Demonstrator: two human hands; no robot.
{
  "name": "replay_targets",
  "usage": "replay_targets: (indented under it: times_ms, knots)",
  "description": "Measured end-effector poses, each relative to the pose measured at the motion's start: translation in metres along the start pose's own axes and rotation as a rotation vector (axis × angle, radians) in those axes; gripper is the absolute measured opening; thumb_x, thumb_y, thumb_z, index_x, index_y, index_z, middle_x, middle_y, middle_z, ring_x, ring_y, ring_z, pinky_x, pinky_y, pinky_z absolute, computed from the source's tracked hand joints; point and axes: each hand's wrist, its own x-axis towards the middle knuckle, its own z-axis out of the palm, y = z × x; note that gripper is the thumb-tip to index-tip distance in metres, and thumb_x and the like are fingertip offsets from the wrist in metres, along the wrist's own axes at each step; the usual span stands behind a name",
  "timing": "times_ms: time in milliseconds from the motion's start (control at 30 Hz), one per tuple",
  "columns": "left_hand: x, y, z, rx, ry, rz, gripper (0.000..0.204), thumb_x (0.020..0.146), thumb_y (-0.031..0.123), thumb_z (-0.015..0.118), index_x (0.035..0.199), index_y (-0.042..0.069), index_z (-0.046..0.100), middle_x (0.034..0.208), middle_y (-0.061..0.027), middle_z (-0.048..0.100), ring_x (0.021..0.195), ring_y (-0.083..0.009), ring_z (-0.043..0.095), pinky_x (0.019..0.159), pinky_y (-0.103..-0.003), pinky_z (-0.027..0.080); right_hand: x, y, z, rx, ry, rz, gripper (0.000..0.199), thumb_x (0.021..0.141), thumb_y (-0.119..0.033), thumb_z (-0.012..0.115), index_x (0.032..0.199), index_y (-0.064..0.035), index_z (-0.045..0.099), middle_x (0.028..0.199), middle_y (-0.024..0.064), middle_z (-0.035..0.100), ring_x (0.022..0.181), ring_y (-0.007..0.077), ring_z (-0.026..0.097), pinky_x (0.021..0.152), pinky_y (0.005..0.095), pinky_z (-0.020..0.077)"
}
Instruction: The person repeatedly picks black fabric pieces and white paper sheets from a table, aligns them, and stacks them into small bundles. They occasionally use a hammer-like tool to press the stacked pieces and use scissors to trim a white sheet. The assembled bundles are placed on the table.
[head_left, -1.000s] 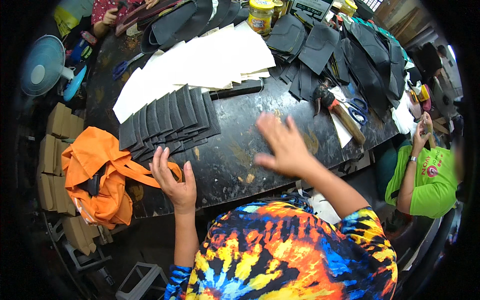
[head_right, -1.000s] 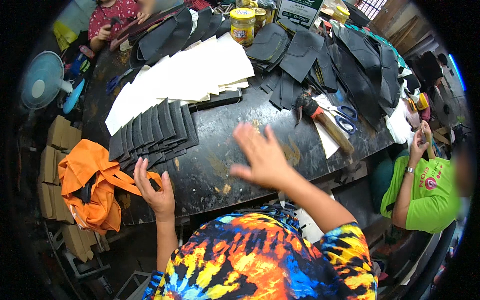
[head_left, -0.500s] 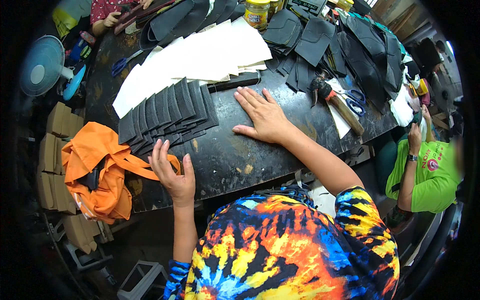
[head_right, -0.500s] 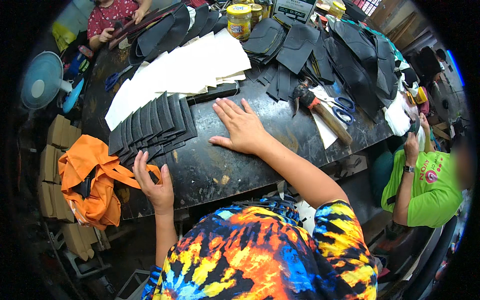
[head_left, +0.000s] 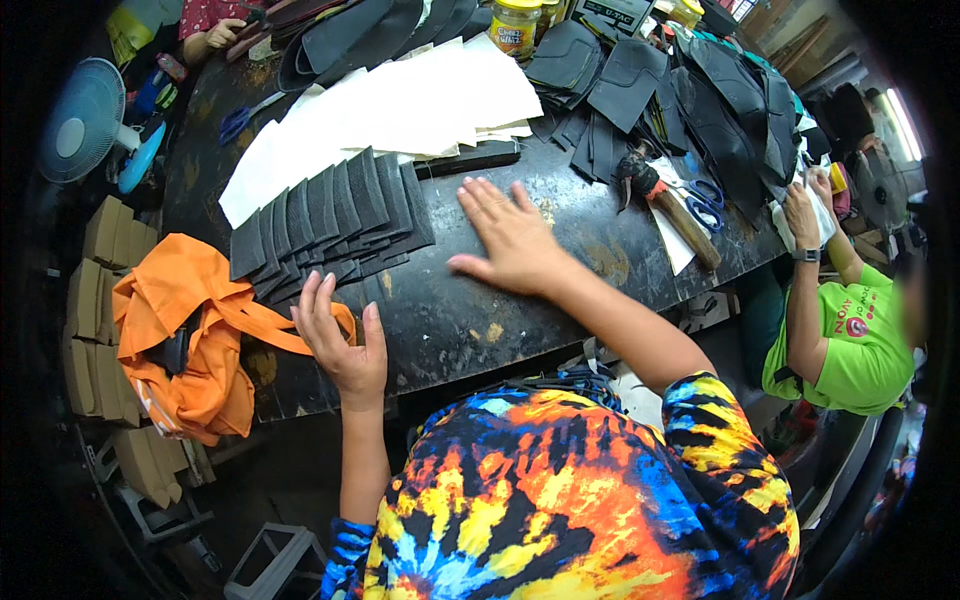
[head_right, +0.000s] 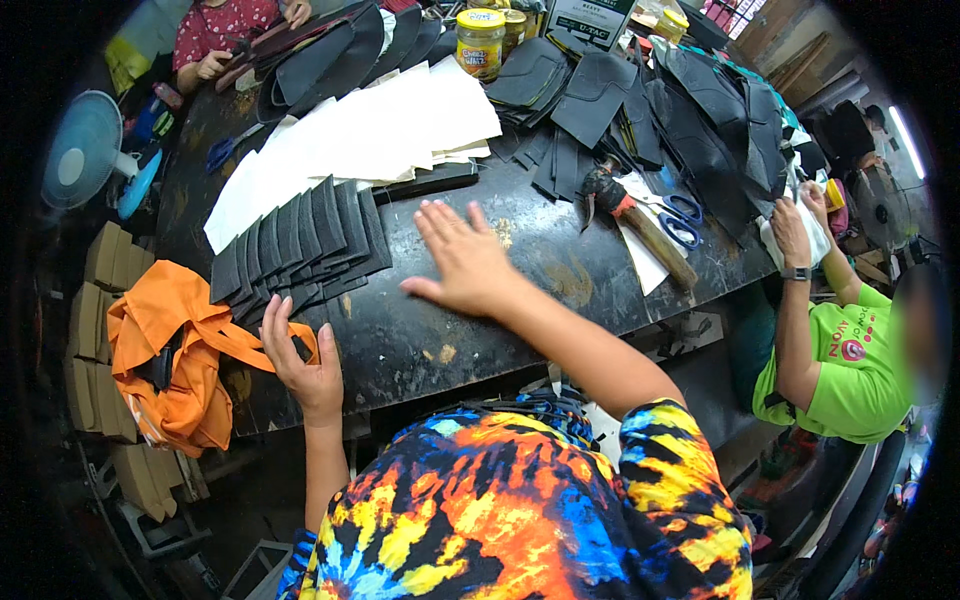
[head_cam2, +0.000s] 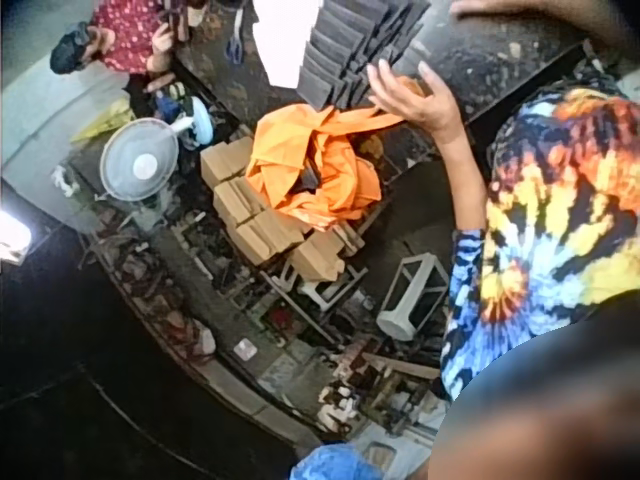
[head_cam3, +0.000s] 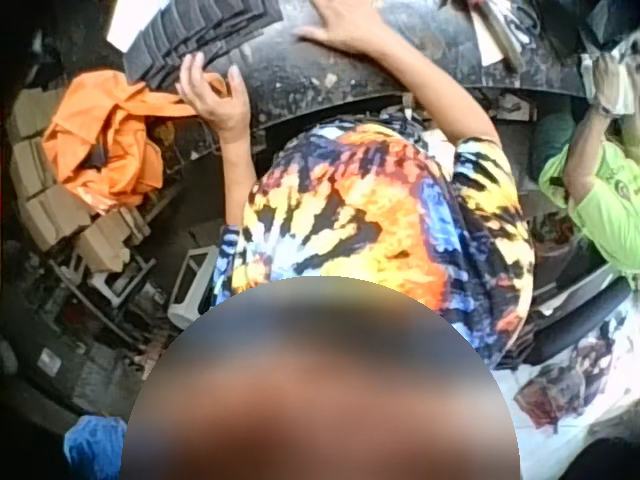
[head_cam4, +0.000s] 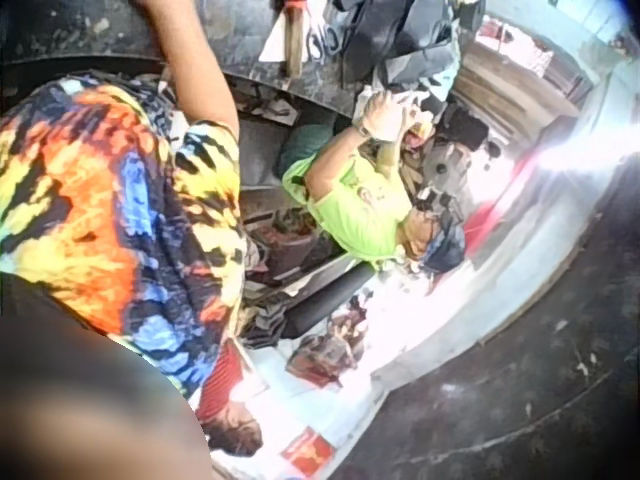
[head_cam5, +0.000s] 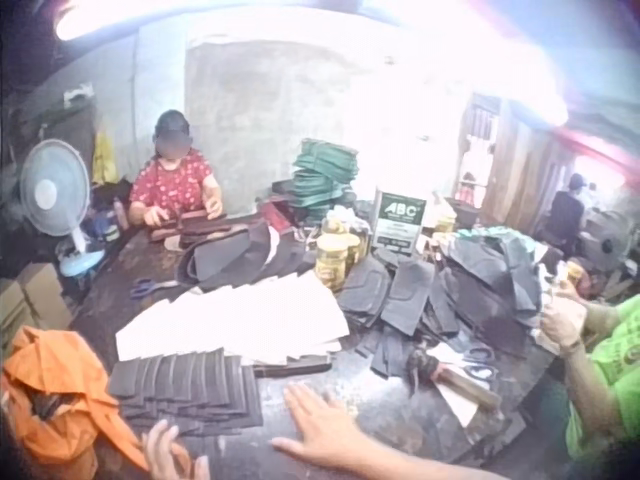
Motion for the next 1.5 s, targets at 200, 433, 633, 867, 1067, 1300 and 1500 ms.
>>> replay_targets:
  times_ms: [200, 433, 633, 867, 1067, 1300, 1500]
  knots:
    - [-0.001, 0.001, 0.001, -0.010, 0.002, -0.028, 0.057, 0.093, 0.022, 0.072, 0.144, 0.005, 0.054, 0.150, -0.0179, 0.052, 0.143, -0.0381, 0.046, 0.123, -0.062, 0.023, -0.002, 0.017, -0.002, -0.108, -0.028, 0.266, 0.114, 0.093, -0.084, 0.042, 0.163, 0.0041, 0.025, 0.171, 0.0230, 0.025, 0.161, 0.0330, 0.020, 0.129, 0.0534, 0.0155]
    - [0.002, 0.001, 0.001, -0.016, -0.025, 0.013, 0.057, 0.094, 0.021, 0.071, 0.146, 0.005, 0.052, 0.150, -0.0178, 0.052, 0.142, -0.0369, 0.047, 0.123, -0.060, 0.022, -0.007, 0.033, 0.021, -0.107, 0.122, 0.019, 0.094, 0.098, -0.072, 0.050, 0.165, -0.0093, 0.029, 0.170, 0.0144, 0.031, 0.159, 0.0274, 0.026, 0.128, 0.0558, 0.0177]
    - [0.001, -0.001, 0.000, -0.065, 0.091, 0.036, 0.055, 0.099, 0.020, 0.065, 0.146, -0.002, 0.048, 0.149, -0.0235, 0.051, 0.140, -0.0418, 0.047, 0.121, -0.057, 0.029, -0.063, -0.015, 0.007, 0.086, 0.059, -0.193, 0.107, 0.091, -0.076, 0.055, 0.160, 0.0028, 0.033, 0.166, 0.0273, 0.033, 0.157, 0.0383, 0.027, 0.126, 0.0601, 0.0190]
    - [0.001, 0.000, -0.002, -0.060, 0.098, 0.050, 0.052, 0.100, 0.019, 0.062, 0.144, -0.005, 0.048, 0.148, -0.0265, 0.051, 0.138, -0.0439, 0.048, 0.117, -0.053, 0.035, -0.060, -0.004, -0.011, 0.071, -0.081, -0.279, 0.092, 0.097, -0.067, 0.055, 0.162, -0.0059, 0.035, 0.167, 0.0142, 0.037, 0.157, 0.0279, 0.032, 0.126, 0.0606, 0.0193]
    - [0.001, 0.001, -0.004, -0.037, 0.078, 0.012, 0.052, 0.099, 0.019, 0.063, 0.145, -0.004, 0.049, 0.148, -0.0256, 0.051, 0.139, -0.0434, 0.048, 0.118, -0.054, 0.033, -0.109, -0.012, -0.020, 0.095, -0.235, -0.307, 0.097, 0.098, -0.071, 0.049, 0.163, -0.0014, 0.030, 0.171, 0.0191, 0.028, 0.160, 0.0325, 0.023, 0.127, 0.0590, 0.0151]
    - [0.003, 0.000, 0.002, -0.038, 0.047, -0.004, 0.051, 0.099, 0.021, 0.063, 0.144, -0.001, 0.052, 0.148, -0.0230, 0.052, 0.140, -0.0410, 0.047, 0.121, -0.058, 0.027, -0.100, 0.004, -0.025, 0.084, -0.131, -0.222, 0.097, 0.094, -0.073, 0.053, 0.163, -0.0084, 0.034, 0.170, 0.0161, 0.032, 0.159, 0.0307, 0.026, 0.125, 0.0645, 0.0146]
    - [0.000, 0.002, -0.002, -0.018, 0.037, 0.011, 0.050, 0.099, 0.023, 0.063, 0.143, 0.001, 0.053, 0.148, -0.0223, 0.053, 0.141, -0.0409, 0.047, 0.122, -0.058, 0.026, -0.092, -0.016, -0.008, 0.145, -0.043, -0.277, 0.104, 0.094, -0.074, 0.053, 0.161, 0.0014, 0.031, 0.169, 0.0205, 0.031, 0.159, 0.0342, 0.025, 0.127, 0.0591, 0.0144]
